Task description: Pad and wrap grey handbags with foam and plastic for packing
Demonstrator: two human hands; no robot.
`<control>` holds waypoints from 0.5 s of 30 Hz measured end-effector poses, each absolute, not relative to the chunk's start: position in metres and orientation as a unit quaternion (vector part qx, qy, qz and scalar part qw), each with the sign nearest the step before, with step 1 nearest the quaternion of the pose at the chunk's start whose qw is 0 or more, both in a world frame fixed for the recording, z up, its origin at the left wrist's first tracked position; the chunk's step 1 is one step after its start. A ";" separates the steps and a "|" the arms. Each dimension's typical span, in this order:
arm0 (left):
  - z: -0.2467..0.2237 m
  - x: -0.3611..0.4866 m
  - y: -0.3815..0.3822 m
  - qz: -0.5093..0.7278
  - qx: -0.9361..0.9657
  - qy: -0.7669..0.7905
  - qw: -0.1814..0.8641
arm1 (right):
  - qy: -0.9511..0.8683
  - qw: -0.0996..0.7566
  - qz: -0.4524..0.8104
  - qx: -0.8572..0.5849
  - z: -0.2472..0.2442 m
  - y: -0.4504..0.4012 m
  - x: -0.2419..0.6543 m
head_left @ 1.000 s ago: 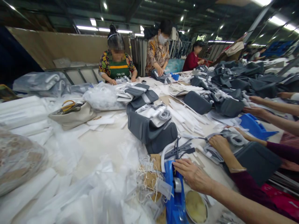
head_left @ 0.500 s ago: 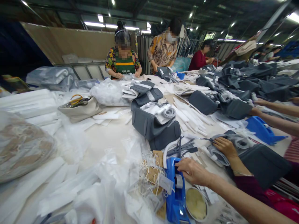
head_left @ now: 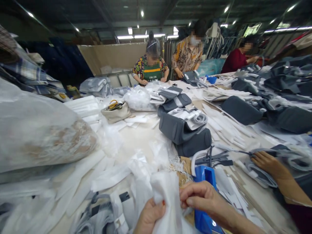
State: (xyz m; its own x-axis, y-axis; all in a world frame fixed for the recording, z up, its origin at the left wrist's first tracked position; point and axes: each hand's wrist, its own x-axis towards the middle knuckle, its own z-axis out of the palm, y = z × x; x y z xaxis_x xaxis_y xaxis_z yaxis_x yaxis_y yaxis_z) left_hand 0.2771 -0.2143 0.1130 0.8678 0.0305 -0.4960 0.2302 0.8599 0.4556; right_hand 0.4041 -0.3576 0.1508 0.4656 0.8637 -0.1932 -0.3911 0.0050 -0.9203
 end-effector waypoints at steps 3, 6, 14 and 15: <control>0.104 0.268 -0.215 -0.066 0.253 0.225 0.939 | -0.254 0.669 0.452 -0.532 0.154 -0.343 0.383; 0.101 0.248 -0.199 -0.077 0.245 0.224 0.940 | -0.227 0.687 0.452 -0.522 0.153 -0.331 0.361; 0.125 0.173 -0.122 -0.033 0.195 0.217 0.956 | 0.001 0.690 0.618 -0.377 0.131 -0.285 0.284; 0.128 0.163 -0.116 -0.023 0.192 0.216 0.957 | -0.015 0.656 0.649 -0.387 0.129 -0.280 0.274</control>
